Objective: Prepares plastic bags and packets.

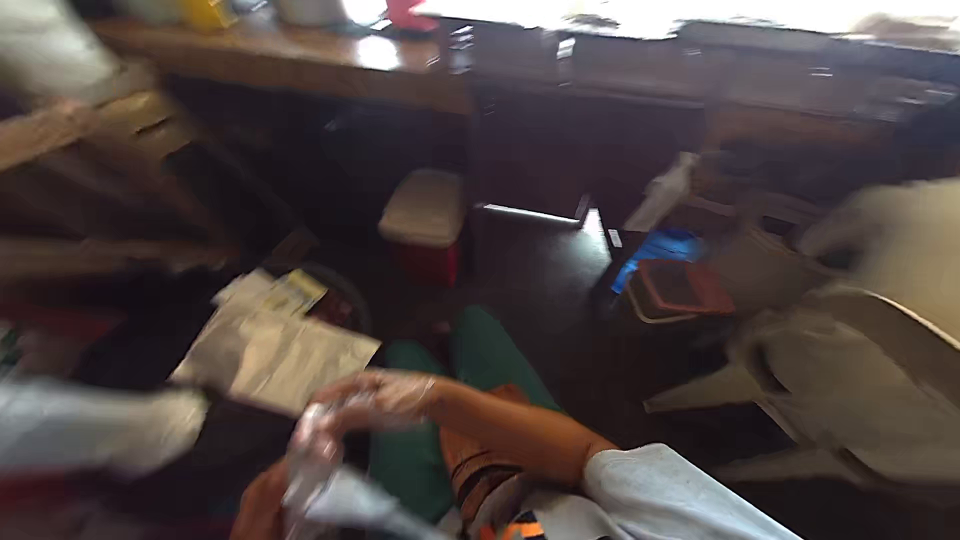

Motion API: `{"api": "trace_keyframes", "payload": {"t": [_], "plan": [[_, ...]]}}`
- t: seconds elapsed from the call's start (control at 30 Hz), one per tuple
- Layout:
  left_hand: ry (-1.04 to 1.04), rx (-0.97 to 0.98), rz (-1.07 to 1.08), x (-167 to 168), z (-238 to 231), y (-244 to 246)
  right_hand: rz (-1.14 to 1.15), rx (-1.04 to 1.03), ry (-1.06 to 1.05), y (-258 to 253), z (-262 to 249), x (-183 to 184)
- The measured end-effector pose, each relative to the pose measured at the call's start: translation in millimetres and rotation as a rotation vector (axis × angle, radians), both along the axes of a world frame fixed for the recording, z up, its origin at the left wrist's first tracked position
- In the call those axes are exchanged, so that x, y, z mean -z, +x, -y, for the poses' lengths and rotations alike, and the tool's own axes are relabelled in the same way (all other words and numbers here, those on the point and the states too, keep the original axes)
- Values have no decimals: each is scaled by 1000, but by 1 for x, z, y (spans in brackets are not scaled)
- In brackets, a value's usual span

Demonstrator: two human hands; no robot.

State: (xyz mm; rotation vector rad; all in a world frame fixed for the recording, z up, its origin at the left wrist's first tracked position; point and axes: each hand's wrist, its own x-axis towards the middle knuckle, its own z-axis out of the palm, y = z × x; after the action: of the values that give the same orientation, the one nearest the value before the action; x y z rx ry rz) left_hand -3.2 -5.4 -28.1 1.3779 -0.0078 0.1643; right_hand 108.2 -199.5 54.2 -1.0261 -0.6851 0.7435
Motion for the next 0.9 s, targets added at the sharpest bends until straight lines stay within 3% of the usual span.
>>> {"api": "trace_keyframes", "payload": {"t": [0.1,0.2,0.3,0.53,0.6,0.73,0.83,0.9], "plan": [[-201,-221,-12,11,-6,7,-26,-101,-104,28,-13,22],[-503,-221,171,27,-45,12,-19,-186,-218,48,-45,49],[-464,-311,220,24,-90,17,-89,-173,-273,57,-97,50],[-45,-664,186,-60,-201,79,-11,29,-127,107,-236,-3],[53,-755,175,-66,-221,97,58,114,-128,126,-273,5],[347,-954,-149,-19,-219,99,223,91,-557,144,-309,36],[675,-902,-550,36,-214,111,101,149,-648,127,-315,78],[829,-838,-685,61,-207,118,264,153,-788,130,-315,110]]}}
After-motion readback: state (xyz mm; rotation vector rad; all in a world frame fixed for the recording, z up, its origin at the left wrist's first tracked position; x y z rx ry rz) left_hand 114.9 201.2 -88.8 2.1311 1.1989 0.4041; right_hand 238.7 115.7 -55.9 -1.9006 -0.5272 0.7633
